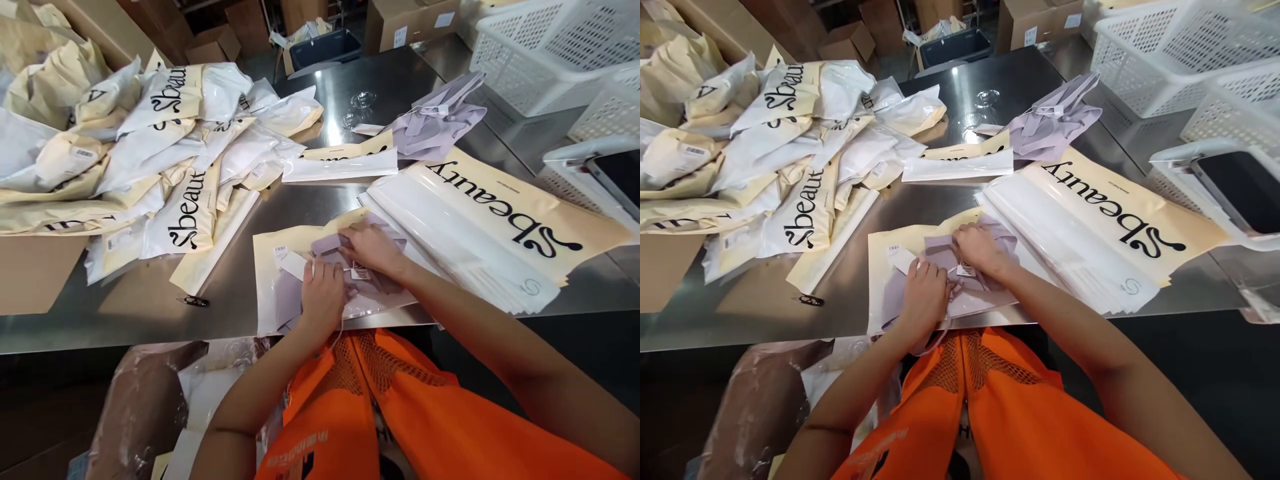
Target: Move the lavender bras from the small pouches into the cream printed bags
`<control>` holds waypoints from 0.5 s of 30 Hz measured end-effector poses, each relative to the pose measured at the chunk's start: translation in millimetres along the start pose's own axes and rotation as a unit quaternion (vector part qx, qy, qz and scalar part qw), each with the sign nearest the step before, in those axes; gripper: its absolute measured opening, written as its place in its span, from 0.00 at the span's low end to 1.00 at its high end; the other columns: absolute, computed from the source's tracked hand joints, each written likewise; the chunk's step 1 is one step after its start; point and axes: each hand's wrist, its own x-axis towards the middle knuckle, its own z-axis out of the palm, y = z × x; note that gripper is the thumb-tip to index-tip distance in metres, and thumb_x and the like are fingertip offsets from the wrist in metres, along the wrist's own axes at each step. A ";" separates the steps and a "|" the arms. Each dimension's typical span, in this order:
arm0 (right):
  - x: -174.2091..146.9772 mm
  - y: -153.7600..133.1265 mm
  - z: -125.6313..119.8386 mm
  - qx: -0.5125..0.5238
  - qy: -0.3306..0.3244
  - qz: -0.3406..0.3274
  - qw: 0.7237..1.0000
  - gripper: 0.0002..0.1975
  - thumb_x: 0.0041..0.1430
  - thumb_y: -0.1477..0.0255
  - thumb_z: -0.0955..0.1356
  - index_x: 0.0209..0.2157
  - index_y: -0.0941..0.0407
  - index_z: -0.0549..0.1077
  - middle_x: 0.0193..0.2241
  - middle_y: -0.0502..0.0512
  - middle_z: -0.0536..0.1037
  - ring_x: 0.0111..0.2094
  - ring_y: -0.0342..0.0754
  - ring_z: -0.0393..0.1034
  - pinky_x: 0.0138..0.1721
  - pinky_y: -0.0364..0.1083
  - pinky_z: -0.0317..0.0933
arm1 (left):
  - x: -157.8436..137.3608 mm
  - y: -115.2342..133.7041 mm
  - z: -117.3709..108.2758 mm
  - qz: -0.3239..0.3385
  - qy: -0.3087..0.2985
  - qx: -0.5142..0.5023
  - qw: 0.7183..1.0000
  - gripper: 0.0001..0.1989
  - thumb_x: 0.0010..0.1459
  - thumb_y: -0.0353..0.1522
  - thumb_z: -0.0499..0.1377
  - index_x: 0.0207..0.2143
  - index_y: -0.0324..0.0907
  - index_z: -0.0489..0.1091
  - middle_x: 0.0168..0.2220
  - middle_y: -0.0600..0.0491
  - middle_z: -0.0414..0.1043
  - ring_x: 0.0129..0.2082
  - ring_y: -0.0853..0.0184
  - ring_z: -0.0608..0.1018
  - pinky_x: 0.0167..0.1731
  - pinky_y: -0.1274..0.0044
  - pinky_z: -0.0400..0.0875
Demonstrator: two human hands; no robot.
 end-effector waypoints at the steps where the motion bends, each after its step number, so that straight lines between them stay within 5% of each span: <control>1: 2.9 -3.0 4.7 -0.011 -0.010 0.010 1.000 0.15 0.65 0.70 0.65 0.47 0.63 0.77 0.47 0.69 0.78 0.50 0.63 0.71 0.51 0.54 0.61 | 2.4 -1.7 -3.2 -0.006 -0.031 0.009 0.999 0.15 0.68 0.34 0.53 0.47 0.34 0.74 0.45 0.40 0.76 0.52 0.50 0.74 0.60 0.58 0.63; 4: 8.0 -0.9 11.4 0.080 0.059 0.040 0.994 0.16 0.69 0.70 0.61 0.41 0.60 0.79 0.41 0.64 0.80 0.45 0.57 0.74 0.48 0.50 0.63 | 0.8 -6.7 -25.3 -0.061 -0.106 0.026 0.992 0.14 0.67 0.26 0.48 0.39 0.36 0.74 0.36 0.42 0.76 0.38 0.55 0.79 0.43 0.66 0.72; 7: 8.1 14.6 8.7 0.255 0.196 0.084 0.943 0.17 0.68 0.61 0.63 0.38 0.58 0.78 0.34 0.57 0.80 0.37 0.51 0.73 0.42 0.46 0.64 | -13.4 -5.9 -62.5 -0.142 -0.152 -0.018 0.978 0.13 0.68 0.30 0.48 0.40 0.39 0.72 0.35 0.44 0.76 0.30 0.56 0.79 0.24 0.71 0.65; 9: 7.0 26.0 4.9 0.359 0.255 0.116 0.890 0.20 0.65 0.54 0.65 0.34 0.58 0.77 0.28 0.53 0.77 0.31 0.47 0.71 0.36 0.44 0.63 | -23.6 -1.8 -84.7 -0.103 -0.164 -0.143 0.971 0.12 0.69 0.35 0.50 0.47 0.42 0.72 0.38 0.47 0.78 0.32 0.57 0.80 0.25 0.71 0.66; 12: 2.5 38.5 -3.8 0.510 0.288 0.132 0.800 0.22 0.58 0.50 0.70 0.34 0.57 0.75 0.28 0.50 0.76 0.29 0.45 0.70 0.33 0.43 0.63 | -32.2 2.4 -96.1 0.093 -0.135 -0.381 0.910 0.20 0.68 0.40 0.55 0.61 0.48 0.65 0.53 0.52 0.77 0.49 0.62 0.79 0.41 0.74 0.74; 13: -0.7 41.6 -8.1 0.555 0.290 0.137 0.768 0.21 0.58 0.51 0.71 0.36 0.57 0.76 0.29 0.50 0.78 0.30 0.45 0.71 0.33 0.43 0.64 | -32.8 1.8 -92.9 0.118 -0.102 -0.418 0.895 0.20 0.69 0.40 0.54 0.61 0.49 0.65 0.56 0.53 0.75 0.53 0.64 0.78 0.45 0.76 0.74; 15: -10.2 48.3 -19.5 0.624 0.297 0.165 0.704 0.14 0.62 0.59 0.70 0.39 0.56 0.77 0.32 0.52 0.80 0.33 0.44 0.73 0.35 0.44 0.66 | -31.3 -3.2 -78.2 0.066 -0.009 -0.387 0.920 0.16 0.71 0.38 0.51 0.54 0.47 0.72 0.54 0.52 0.76 0.51 0.65 0.78 0.44 0.76 0.74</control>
